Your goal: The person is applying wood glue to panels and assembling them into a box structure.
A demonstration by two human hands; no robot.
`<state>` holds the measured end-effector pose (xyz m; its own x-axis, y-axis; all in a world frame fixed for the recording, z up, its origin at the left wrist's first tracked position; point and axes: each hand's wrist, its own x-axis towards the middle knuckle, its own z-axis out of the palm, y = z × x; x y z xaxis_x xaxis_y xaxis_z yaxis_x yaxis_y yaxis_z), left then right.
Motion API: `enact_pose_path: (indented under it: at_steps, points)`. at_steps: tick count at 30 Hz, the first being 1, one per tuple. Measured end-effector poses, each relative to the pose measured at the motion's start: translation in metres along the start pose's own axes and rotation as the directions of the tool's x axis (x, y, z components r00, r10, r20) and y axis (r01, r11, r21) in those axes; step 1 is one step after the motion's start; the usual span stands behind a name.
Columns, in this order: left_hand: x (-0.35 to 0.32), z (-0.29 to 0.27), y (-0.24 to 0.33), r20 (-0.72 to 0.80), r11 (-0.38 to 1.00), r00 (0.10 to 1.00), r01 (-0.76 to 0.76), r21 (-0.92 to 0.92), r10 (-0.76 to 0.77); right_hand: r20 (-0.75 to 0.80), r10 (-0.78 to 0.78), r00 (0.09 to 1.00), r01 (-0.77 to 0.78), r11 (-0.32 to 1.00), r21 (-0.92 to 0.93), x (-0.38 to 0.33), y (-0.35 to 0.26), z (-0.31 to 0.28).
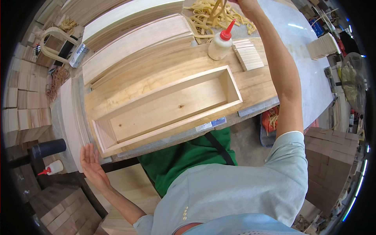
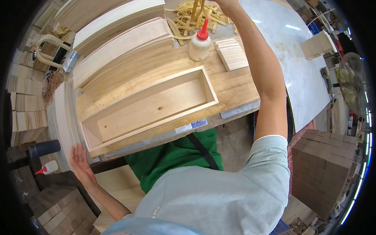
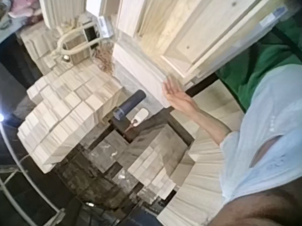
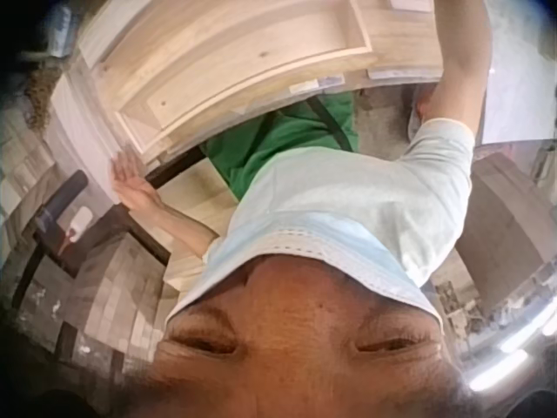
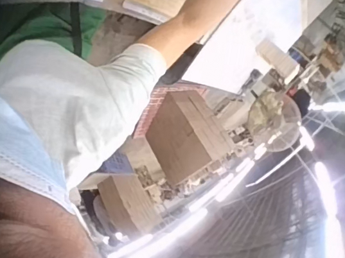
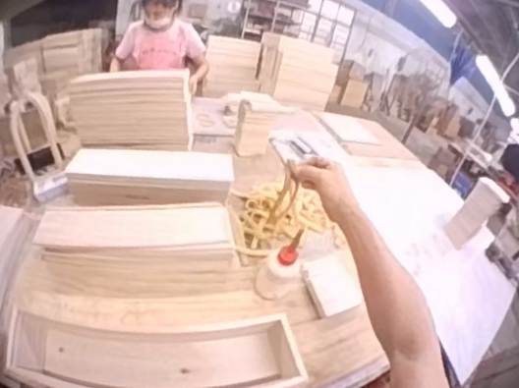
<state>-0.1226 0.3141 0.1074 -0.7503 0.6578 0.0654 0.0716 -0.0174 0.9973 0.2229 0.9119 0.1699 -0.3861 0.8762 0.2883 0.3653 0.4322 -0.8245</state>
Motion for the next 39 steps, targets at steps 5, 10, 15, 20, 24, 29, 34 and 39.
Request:
enact_pose_path:
  at_steps: [5,10,15,20,24,29,34,39]
  points:
    - [0.004,0.009,0.011,-0.015,0.998,0.998,-0.058,0.030,0.058,-0.021,0.086,0.996,-0.084,0.994,0.070,-0.003,0.002,0.001]
    - [0.011,0.026,0.040,-0.066,0.969,0.974,-0.209,0.129,0.219,-0.066,-0.075,0.995,0.092,0.942,0.322,-0.011,-0.034,-0.010]
    - [0.019,0.105,0.084,0.143,0.919,0.917,-0.387,0.081,0.373,0.119,-0.246,0.962,0.118,0.768,0.630,-0.076,-0.123,-0.019]
    - [0.017,0.236,0.121,0.385,0.851,0.788,-0.525,0.015,0.480,0.518,-0.180,0.836,-0.234,0.737,0.634,-0.188,-0.185,0.050]
    - [0.021,0.244,0.108,0.668,0.933,0.738,0.172,-0.316,0.090,0.610,-0.094,0.786,-0.429,0.627,0.650,-0.237,-0.180,0.052]
    - [0.023,0.140,0.084,0.662,0.930,0.749,0.238,-0.280,0.008,0.576,-0.016,0.818,-0.167,0.950,0.264,-0.268,-0.147,0.009]
    - [0.033,0.032,0.051,0.362,0.988,0.923,0.088,0.127,-0.129,0.415,0.325,0.850,-0.387,0.919,0.072,-0.267,-0.100,-0.020]
    - [0.049,0.027,0.047,0.304,0.935,0.928,0.109,0.338,-0.218,0.395,0.410,0.822,-0.448,0.894,0.006,-0.263,-0.069,-0.008]
